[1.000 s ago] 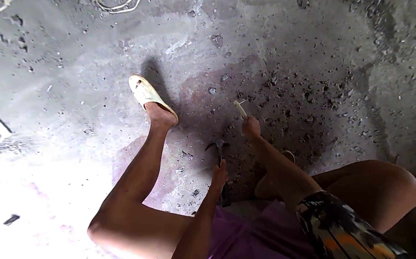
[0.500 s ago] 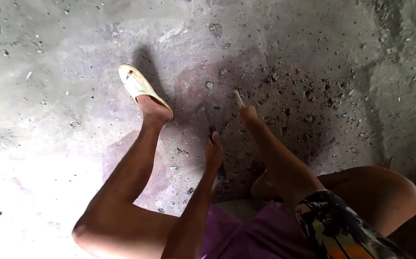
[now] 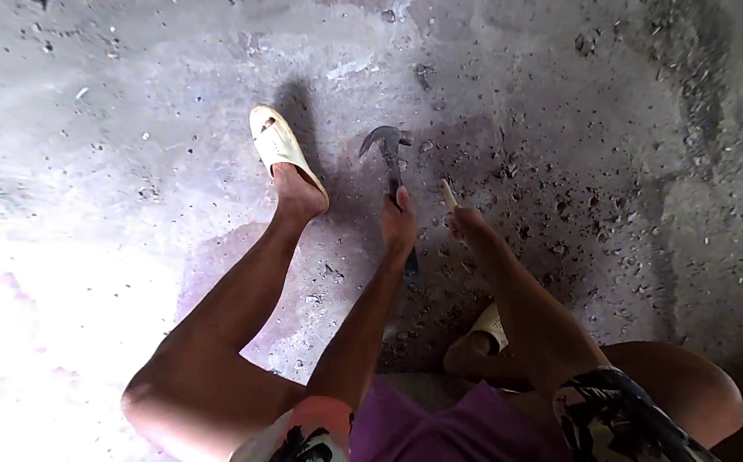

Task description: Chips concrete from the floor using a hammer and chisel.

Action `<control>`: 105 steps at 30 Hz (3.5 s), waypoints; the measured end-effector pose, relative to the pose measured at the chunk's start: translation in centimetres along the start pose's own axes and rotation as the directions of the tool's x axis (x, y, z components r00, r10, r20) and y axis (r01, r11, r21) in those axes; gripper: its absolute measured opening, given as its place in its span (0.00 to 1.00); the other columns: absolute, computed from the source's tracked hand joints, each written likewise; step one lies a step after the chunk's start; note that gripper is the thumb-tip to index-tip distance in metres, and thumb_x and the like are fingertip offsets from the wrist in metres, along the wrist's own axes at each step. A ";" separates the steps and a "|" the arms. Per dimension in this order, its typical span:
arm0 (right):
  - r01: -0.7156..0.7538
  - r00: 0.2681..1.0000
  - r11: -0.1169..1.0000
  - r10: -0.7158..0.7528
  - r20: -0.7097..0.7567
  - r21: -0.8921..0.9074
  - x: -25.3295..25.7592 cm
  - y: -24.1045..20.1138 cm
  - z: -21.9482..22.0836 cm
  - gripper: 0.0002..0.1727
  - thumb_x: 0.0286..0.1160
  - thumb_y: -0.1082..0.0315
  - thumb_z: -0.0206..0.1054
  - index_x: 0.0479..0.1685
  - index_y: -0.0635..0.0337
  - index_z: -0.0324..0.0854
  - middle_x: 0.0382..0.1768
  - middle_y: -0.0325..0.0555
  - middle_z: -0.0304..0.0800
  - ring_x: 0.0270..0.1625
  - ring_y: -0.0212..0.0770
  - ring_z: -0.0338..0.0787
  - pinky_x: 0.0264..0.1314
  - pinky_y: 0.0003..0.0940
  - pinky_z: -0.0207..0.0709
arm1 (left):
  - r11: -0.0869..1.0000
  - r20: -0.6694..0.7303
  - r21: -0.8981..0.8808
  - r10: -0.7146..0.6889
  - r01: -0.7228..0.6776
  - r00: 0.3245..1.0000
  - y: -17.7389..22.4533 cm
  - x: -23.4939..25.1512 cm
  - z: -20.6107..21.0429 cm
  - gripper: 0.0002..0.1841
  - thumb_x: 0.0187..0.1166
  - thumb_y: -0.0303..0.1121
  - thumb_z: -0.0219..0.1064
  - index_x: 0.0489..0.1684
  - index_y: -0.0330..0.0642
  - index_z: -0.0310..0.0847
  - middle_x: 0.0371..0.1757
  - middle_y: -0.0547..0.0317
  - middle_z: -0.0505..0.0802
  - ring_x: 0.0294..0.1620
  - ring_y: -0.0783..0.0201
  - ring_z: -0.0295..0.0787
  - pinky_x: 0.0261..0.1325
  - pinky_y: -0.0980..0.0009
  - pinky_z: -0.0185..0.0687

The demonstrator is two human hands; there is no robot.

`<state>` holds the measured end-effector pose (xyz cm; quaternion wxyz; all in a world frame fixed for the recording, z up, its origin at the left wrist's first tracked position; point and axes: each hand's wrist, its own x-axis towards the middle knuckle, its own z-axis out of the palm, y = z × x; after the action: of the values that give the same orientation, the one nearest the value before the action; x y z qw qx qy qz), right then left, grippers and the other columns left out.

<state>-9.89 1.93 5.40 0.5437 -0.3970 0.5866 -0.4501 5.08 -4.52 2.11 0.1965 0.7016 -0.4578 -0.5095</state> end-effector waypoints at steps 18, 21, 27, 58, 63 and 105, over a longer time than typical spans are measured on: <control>-0.704 0.651 0.704 0.694 -0.306 0.098 2.3 5.5 -0.9 0.27 0.99 0.50 0.40 0.69 0.59 0.79 0.25 0.38 0.72 0.20 0.32 0.69 0.23 0.29 0.67 | 0.993 0.173 0.108 0.031 -0.051 0.984 -3.9 -4.9 -1.8 0.36 0.91 0.64 0.38 0.62 0.35 0.73 0.29 0.42 0.83 0.22 0.48 0.83 0.28 0.51 0.84; -0.660 0.638 0.696 0.718 -0.277 0.283 1.3 5.8 -1.2 0.25 0.98 0.51 0.43 0.65 0.59 0.80 0.21 0.33 0.68 0.16 0.28 0.65 0.17 0.23 0.60 | 0.986 0.191 0.126 0.084 -0.109 0.978 -3.3 -6.5 -1.0 0.37 0.90 0.66 0.37 0.66 0.39 0.71 0.26 0.45 0.82 0.20 0.49 0.82 0.25 0.52 0.81; -0.610 0.663 0.692 0.713 -0.228 0.387 0.3 6.3 -1.9 0.25 0.98 0.50 0.43 0.65 0.59 0.80 0.21 0.33 0.68 0.16 0.28 0.64 0.17 0.23 0.58 | 0.947 0.186 0.163 0.247 -0.278 0.951 -1.7 -7.4 0.3 0.32 0.91 0.63 0.40 0.62 0.41 0.72 0.21 0.51 0.79 0.14 0.55 0.78 0.19 0.57 0.79; -0.589 0.671 0.618 0.733 -0.112 0.521 0.1 7.0 -3.7 0.25 0.99 0.51 0.41 0.61 0.59 0.79 0.20 0.35 0.68 0.14 0.29 0.63 0.15 0.23 0.57 | 0.834 0.166 0.364 0.380 -0.415 0.910 -3.8 -7.3 3.1 0.30 0.91 0.59 0.49 0.67 0.37 0.71 0.23 0.50 0.80 0.18 0.55 0.78 0.26 0.55 0.81; -0.583 0.684 0.617 0.724 -0.092 0.529 0.3 7.3 -3.8 0.25 0.99 0.50 0.41 0.59 0.59 0.78 0.21 0.36 0.70 0.14 0.29 0.63 0.15 0.23 0.56 | 0.813 0.098 0.411 0.410 -0.412 0.907 -4.9 -7.1 3.8 0.28 0.93 0.54 0.50 0.65 0.34 0.73 0.23 0.51 0.82 0.21 0.56 0.81 0.30 0.56 0.82; -0.659 0.730 0.751 0.652 -0.206 0.045 0.8 9.2 -4.5 0.28 0.99 0.48 0.39 0.68 0.59 0.78 0.26 0.42 0.72 0.20 0.36 0.68 0.24 0.35 0.67 | 0.895 0.189 0.422 0.066 -0.142 0.980 -6.4 -5.2 6.2 0.32 0.94 0.56 0.47 0.72 0.32 0.72 0.46 0.35 0.92 0.48 0.41 0.93 0.56 0.44 0.87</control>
<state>-14.20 4.12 -3.62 0.5965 -0.1238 0.7494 -0.2594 2.07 4.24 -2.41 0.0227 0.6560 -0.6118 -0.4414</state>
